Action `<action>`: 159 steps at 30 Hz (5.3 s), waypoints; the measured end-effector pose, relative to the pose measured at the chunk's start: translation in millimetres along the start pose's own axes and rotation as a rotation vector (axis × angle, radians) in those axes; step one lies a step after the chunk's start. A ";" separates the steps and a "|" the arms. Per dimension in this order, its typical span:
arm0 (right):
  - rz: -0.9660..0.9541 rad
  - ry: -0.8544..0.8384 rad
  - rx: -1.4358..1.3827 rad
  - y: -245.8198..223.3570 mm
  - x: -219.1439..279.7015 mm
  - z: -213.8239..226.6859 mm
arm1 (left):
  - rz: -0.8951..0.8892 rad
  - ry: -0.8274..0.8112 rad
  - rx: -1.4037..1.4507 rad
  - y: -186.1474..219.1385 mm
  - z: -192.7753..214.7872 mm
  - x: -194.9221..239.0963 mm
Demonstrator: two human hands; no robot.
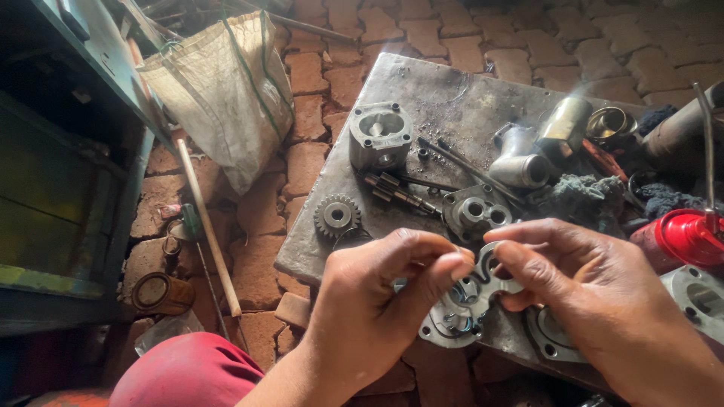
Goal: The person wipes a metal housing component with a cloth and then inserts a small metal cylinder into one of the circular openings of the part.
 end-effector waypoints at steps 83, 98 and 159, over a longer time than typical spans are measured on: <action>0.346 0.238 0.037 -32.5 22.1 7.4 | 0.744 -0.230 0.757 -50.0 -46.1 35.7; 0.275 0.219 -0.068 -30.0 10.7 5.7 | 0.673 -0.138 0.692 -41.8 -35.9 22.2; 0.152 0.286 0.273 -54.6 -8.6 30.6 | 0.387 0.052 -0.746 -178.9 -9.1 -19.6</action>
Point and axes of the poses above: each hand's wrist, its own x-axis away from the middle knuckle, its own z-axis out of the back of the hand, y = z × x, the point moved 9 cm from there along -x, towards the middle knuckle, and after that the axes turned 14 degrees about y, right-handed, at the moved point
